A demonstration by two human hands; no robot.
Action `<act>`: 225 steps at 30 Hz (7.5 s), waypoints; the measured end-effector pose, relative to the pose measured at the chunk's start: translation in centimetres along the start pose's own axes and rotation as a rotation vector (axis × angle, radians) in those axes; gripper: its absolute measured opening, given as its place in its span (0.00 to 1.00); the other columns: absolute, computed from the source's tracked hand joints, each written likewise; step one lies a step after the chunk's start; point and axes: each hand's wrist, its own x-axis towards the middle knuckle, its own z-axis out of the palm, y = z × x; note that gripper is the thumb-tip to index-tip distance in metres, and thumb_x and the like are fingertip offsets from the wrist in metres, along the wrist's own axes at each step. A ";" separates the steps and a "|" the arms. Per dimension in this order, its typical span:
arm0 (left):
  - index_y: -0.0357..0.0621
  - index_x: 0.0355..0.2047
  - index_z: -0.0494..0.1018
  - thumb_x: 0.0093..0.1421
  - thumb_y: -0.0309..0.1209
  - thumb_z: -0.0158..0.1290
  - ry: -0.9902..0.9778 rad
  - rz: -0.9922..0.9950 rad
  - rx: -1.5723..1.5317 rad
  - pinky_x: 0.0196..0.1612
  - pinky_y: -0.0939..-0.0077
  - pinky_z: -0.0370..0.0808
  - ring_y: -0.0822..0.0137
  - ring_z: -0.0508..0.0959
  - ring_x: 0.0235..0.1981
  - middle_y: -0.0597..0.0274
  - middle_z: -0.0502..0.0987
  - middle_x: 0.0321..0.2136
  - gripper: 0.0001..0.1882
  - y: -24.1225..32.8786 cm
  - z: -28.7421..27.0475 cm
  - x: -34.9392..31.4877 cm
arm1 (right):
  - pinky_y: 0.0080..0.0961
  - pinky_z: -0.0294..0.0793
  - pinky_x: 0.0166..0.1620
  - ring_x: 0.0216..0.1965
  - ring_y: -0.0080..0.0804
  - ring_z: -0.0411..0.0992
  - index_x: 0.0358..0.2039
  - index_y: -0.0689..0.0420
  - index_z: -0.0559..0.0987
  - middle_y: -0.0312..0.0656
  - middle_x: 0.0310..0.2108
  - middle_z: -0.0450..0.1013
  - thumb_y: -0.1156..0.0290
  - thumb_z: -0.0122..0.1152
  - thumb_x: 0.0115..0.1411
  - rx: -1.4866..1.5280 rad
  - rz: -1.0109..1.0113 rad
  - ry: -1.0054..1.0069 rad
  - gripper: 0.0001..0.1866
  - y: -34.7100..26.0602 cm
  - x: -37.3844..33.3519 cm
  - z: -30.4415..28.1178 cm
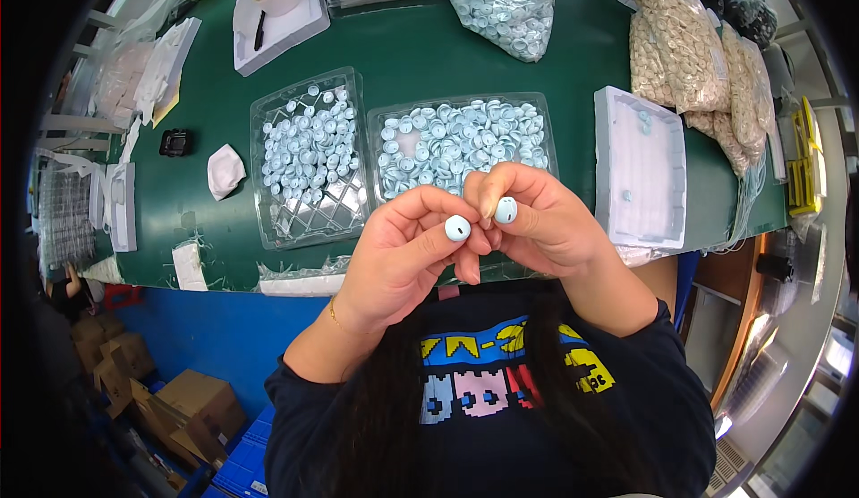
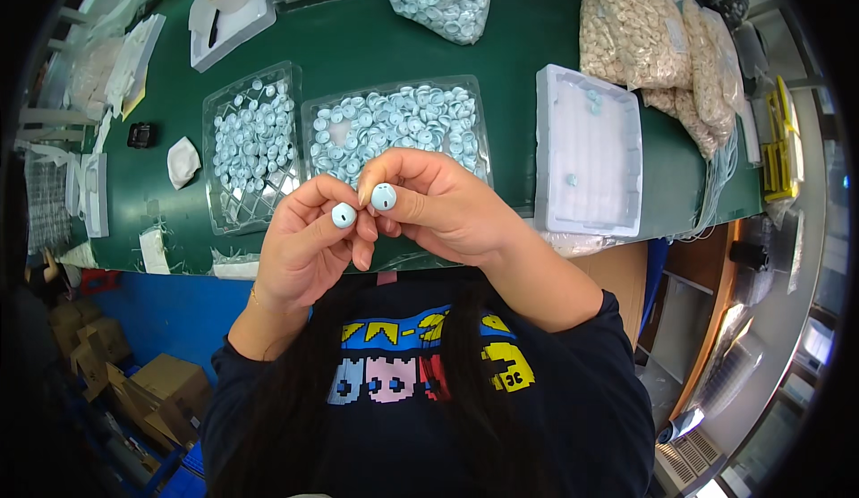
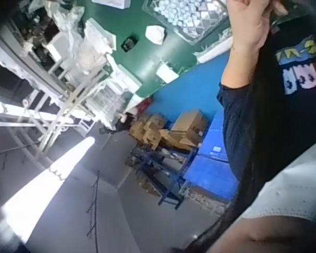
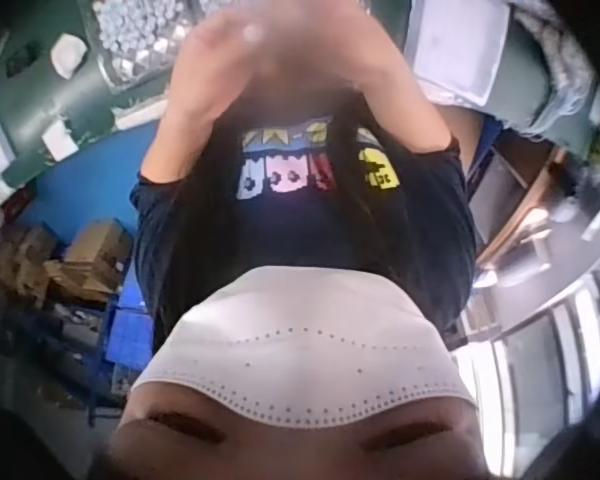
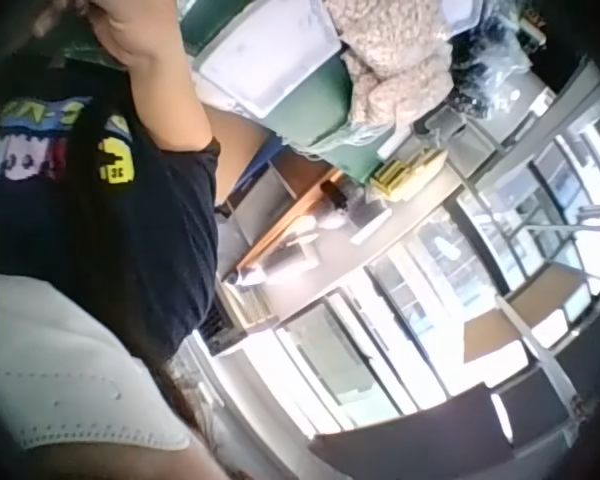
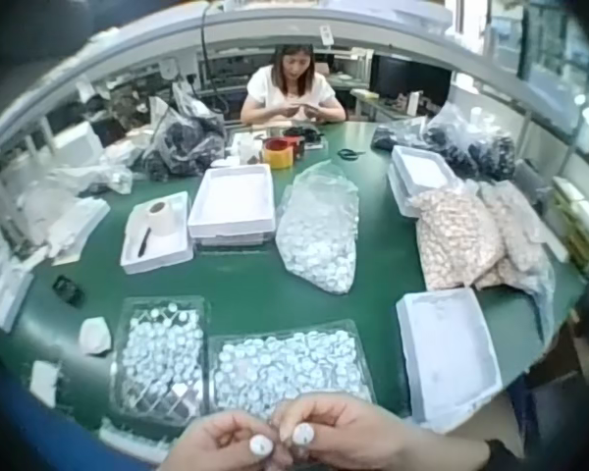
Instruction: The person repeatedly picks up small plastic components from trays by hand, turns and holds them together between their fingers, and returns them to the trays.
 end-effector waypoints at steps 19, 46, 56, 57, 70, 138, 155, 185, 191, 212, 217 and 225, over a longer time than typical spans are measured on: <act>0.36 0.40 0.66 0.57 0.22 0.48 0.029 -0.051 -0.007 0.29 0.82 0.71 0.71 0.74 0.26 0.56 0.73 0.31 0.10 -0.1 0.2 -0.5 | 0.17 0.66 0.37 0.31 0.23 0.67 0.32 0.61 0.75 0.36 0.30 0.66 0.74 0.55 0.57 -0.265 -0.172 -0.043 0.05 -0.4 0.1 0.1; 0.38 0.42 0.63 0.53 0.16 0.52 0.103 0.055 0.007 0.26 0.91 0.66 0.82 0.68 0.26 0.65 0.66 0.32 0.16 -0.9 2.3 -0.4 | 0.15 0.65 0.35 0.31 0.21 0.64 0.32 0.62 0.76 0.37 0.29 0.65 0.78 0.56 0.56 -0.416 -0.294 -0.030 0.04 0.0 0.0 0.3; 0.40 0.39 0.65 0.55 0.23 0.53 0.132 0.045 -0.029 0.23 0.88 0.63 0.79 0.68 0.24 0.65 0.68 0.29 0.11 -1.2 2.2 -0.1 | 0.18 0.67 0.29 0.28 0.23 0.67 0.33 0.61 0.78 0.37 0.28 0.66 0.83 0.56 0.52 -0.807 -0.461 0.070 0.08 -0.1 -0.1 0.5; 0.40 0.39 0.65 0.55 0.23 0.53 0.131 0.045 -0.029 0.23 0.88 0.63 0.79 0.68 0.24 0.65 0.68 0.29 0.11 -1.2 2.1 0.0 | 0.18 0.67 0.28 0.27 0.24 0.67 0.34 0.60 0.78 0.38 0.28 0.67 0.85 0.56 0.50 -0.992 -0.543 0.087 0.10 -0.2 -0.1 0.4; 0.41 0.31 0.67 0.60 0.30 0.49 0.101 0.042 -0.058 0.21 0.87 0.63 0.77 0.66 0.18 0.61 0.73 0.25 0.06 -0.9 1.3 0.3 | 0.18 0.69 0.28 0.27 0.28 0.70 0.35 0.61 0.79 0.41 0.27 0.72 0.83 0.62 0.44 -1.206 -0.699 0.170 0.15 -0.7 -0.2 1.8; 0.41 0.28 0.70 0.56 0.32 0.52 0.744 0.755 0.902 0.45 0.71 0.67 0.64 0.74 0.35 0.57 0.75 0.33 0.07 6.7 -9.6 2.3 | 0.15 0.63 0.35 0.29 0.19 0.64 0.29 0.63 0.74 0.37 0.28 0.69 0.75 0.56 0.56 -0.646 -0.500 0.422 0.04 -2.4 -1.2 -1.7; 0.46 0.22 0.73 0.47 0.29 0.54 0.391 0.374 2.234 0.56 0.44 0.47 0.50 0.59 0.55 0.58 0.65 0.51 0.02 3.7 -8.0 5.4 | 0.24 0.68 0.33 0.29 0.31 0.68 0.28 0.59 0.78 0.40 0.27 0.71 0.74 0.60 0.49 -1.626 -0.201 0.558 0.05 -3.2 -0.9 -3.6; 0.30 0.37 0.70 0.52 0.16 0.52 0.248 0.431 0.730 0.34 0.84 0.72 0.75 0.74 0.30 0.58 0.74 0.30 0.10 0.9 1.8 -0.6 | 0.21 0.73 0.35 0.33 0.29 0.71 0.32 0.66 0.75 0.45 0.32 0.71 0.86 0.54 0.51 -0.920 -0.327 0.389 0.07 -2.7 -0.7 1.1; 0.29 0.34 0.71 0.52 0.16 0.53 0.145 0.547 0.832 0.32 0.85 0.72 0.74 0.75 0.28 0.56 0.75 0.29 0.08 1.1 1.9 -0.3 | 0.18 0.71 0.37 0.33 0.23 0.69 0.34 0.65 0.74 0.42 0.33 0.69 0.86 0.55 0.51 -0.743 -0.424 0.206 0.09 -1.9 -0.9 3.2; 0.33 0.32 0.69 0.52 0.16 0.53 0.045 0.566 0.786 0.29 0.84 0.68 0.75 0.70 0.26 0.57 0.72 0.28 0.07 0.9 1.2 -0.3 | 0.19 0.73 0.36 0.33 0.26 0.71 0.33 0.64 0.71 0.44 0.31 0.69 0.87 0.55 0.51 -0.652 -0.487 0.178 0.09 -1.0 -0.5 3.0; 0.34 0.32 0.70 0.55 0.21 0.52 0.032 0.320 0.411 0.27 0.84 0.67 0.76 0.69 0.24 0.59 0.73 0.28 0.04 1.2 1.4 -0.1 | 0.21 0.77 0.36 0.33 0.30 0.74 0.35 0.66 0.71 0.46 0.30 0.73 0.84 0.56 0.53 -0.385 -0.347 0.197 0.08 -1.1 -0.7 3.0; 0.36 0.34 0.70 0.60 0.28 0.48 -0.039 0.029 0.009 0.28 0.84 0.66 0.75 0.69 0.24 0.60 0.73 0.28 0.07 0.7 0.6 0.2 | 0.22 0.76 0.35 0.31 0.31 0.74 0.37 0.62 0.68 0.48 0.30 0.74 0.78 0.54 0.56 0.009 -0.094 0.108 0.09 -1.4 -0.5 2.5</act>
